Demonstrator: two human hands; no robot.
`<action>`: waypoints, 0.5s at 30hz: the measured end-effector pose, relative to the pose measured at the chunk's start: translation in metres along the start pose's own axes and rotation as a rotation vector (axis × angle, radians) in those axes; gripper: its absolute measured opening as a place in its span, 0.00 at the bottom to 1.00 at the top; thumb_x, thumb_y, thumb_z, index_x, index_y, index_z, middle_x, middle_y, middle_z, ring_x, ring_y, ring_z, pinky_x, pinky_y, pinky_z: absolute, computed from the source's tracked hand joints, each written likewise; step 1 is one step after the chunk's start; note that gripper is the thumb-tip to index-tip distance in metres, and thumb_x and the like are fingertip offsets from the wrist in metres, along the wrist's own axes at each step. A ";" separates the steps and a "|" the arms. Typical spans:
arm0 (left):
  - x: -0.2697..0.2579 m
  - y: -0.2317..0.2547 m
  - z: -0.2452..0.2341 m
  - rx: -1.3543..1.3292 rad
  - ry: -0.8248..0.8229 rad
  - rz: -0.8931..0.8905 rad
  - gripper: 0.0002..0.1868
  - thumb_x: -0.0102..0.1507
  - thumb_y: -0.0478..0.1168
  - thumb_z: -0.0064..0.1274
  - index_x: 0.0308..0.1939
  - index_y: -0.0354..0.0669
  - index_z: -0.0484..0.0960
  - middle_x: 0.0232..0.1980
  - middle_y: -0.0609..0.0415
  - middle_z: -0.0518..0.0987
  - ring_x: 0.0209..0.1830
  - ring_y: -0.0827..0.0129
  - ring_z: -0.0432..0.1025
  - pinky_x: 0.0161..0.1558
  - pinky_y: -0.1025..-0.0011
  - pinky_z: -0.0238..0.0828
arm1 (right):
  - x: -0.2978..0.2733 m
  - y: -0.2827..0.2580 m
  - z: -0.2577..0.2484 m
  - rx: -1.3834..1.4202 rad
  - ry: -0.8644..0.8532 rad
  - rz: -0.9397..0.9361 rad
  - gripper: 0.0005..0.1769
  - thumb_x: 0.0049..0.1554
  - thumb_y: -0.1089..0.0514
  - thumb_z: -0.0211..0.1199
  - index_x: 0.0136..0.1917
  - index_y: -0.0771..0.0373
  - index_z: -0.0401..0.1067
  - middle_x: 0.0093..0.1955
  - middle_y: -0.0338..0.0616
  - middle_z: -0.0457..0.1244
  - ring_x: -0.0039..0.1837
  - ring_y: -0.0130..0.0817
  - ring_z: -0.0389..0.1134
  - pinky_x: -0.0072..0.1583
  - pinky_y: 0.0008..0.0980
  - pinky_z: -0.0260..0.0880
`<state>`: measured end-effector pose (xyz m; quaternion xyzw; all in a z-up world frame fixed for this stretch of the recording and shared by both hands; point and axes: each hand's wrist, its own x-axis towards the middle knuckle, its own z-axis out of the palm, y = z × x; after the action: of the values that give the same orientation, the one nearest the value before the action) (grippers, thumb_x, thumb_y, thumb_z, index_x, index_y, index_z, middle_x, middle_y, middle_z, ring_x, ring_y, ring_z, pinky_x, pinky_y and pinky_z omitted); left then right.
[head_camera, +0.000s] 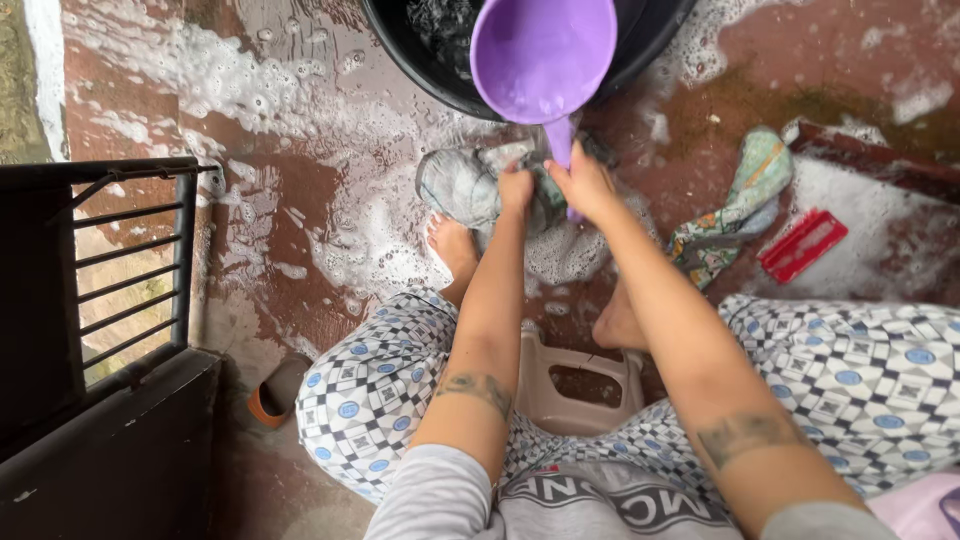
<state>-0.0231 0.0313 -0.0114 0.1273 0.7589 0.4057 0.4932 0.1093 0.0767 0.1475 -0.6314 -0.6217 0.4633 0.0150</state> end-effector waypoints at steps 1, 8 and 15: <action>0.011 0.007 0.002 -0.028 -0.033 -0.002 0.25 0.52 0.32 0.50 0.53 0.27 0.81 0.39 0.45 0.83 0.35 0.64 0.76 0.37 0.67 0.72 | -0.009 -0.010 -0.003 0.056 -0.012 0.006 0.36 0.61 0.37 0.56 0.74 0.58 0.57 0.58 0.61 0.68 0.60 0.59 0.70 0.62 0.52 0.69; 0.034 0.037 0.042 -0.465 -0.219 -0.011 0.16 0.62 0.35 0.48 0.50 0.26 0.79 0.45 0.47 0.83 0.40 0.64 0.76 0.44 0.64 0.73 | 0.015 -0.002 0.008 -0.088 -0.036 0.082 0.40 0.61 0.40 0.56 0.77 0.60 0.47 0.66 0.62 0.62 0.63 0.61 0.66 0.61 0.54 0.66; 0.018 0.020 0.028 -0.297 -0.372 0.047 0.09 0.67 0.39 0.53 0.47 0.37 0.80 0.41 0.46 0.82 0.38 0.57 0.76 0.42 0.57 0.73 | 0.027 0.021 0.029 -0.187 -0.039 0.186 0.34 0.64 0.45 0.54 0.77 0.62 0.53 0.63 0.63 0.64 0.61 0.60 0.68 0.59 0.52 0.70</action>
<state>-0.0118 0.0690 -0.0134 0.1434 0.5838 0.4939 0.6282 0.1024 0.0775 0.1030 -0.6757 -0.6011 0.4150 -0.0991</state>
